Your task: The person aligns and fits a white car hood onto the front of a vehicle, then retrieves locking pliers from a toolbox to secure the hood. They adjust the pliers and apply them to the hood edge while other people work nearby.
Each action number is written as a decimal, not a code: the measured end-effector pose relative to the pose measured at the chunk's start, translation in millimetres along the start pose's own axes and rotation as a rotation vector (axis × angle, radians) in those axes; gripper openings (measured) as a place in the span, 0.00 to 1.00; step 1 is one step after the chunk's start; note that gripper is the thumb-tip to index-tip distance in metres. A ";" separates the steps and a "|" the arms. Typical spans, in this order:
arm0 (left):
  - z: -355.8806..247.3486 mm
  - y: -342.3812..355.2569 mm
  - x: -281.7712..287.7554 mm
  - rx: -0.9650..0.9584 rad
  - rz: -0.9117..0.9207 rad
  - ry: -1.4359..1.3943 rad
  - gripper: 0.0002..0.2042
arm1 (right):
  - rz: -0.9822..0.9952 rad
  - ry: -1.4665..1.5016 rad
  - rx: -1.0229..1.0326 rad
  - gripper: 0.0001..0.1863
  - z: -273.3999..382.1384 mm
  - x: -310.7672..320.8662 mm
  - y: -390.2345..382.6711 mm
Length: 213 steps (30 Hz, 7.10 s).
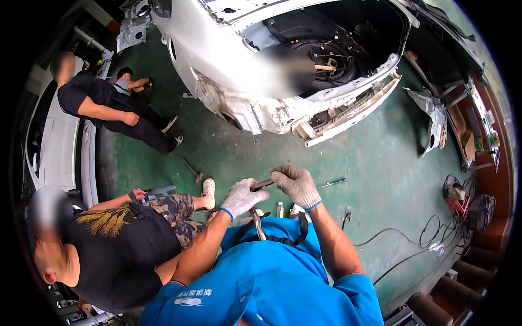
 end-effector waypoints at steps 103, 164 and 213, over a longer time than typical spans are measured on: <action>3.6 -3.5 20.1 -0.743 -0.088 0.114 0.34 | 0.164 0.010 -0.370 0.26 20.6 -35.4 -90.5; 57.2 -4.8 -11.9 0.195 0.103 -0.388 0.20 | -0.119 -1.003 0.388 0.25 -2.4 -36.4 -29.4; -176.3 52.6 -403.9 -0.298 0.657 0.847 0.21 | -2.076 1.246 -0.610 0.13 -542.6 84.2 -654.4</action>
Point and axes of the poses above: each hand's wrist, its own y-axis towards the middle knuckle, its own x-axis out of the back of the hand, z = x × y, the point moved 1 cm from there along y, towards the middle knuckle, and after that the axes turned 7 degrees about -z, right-handed, at the moved point
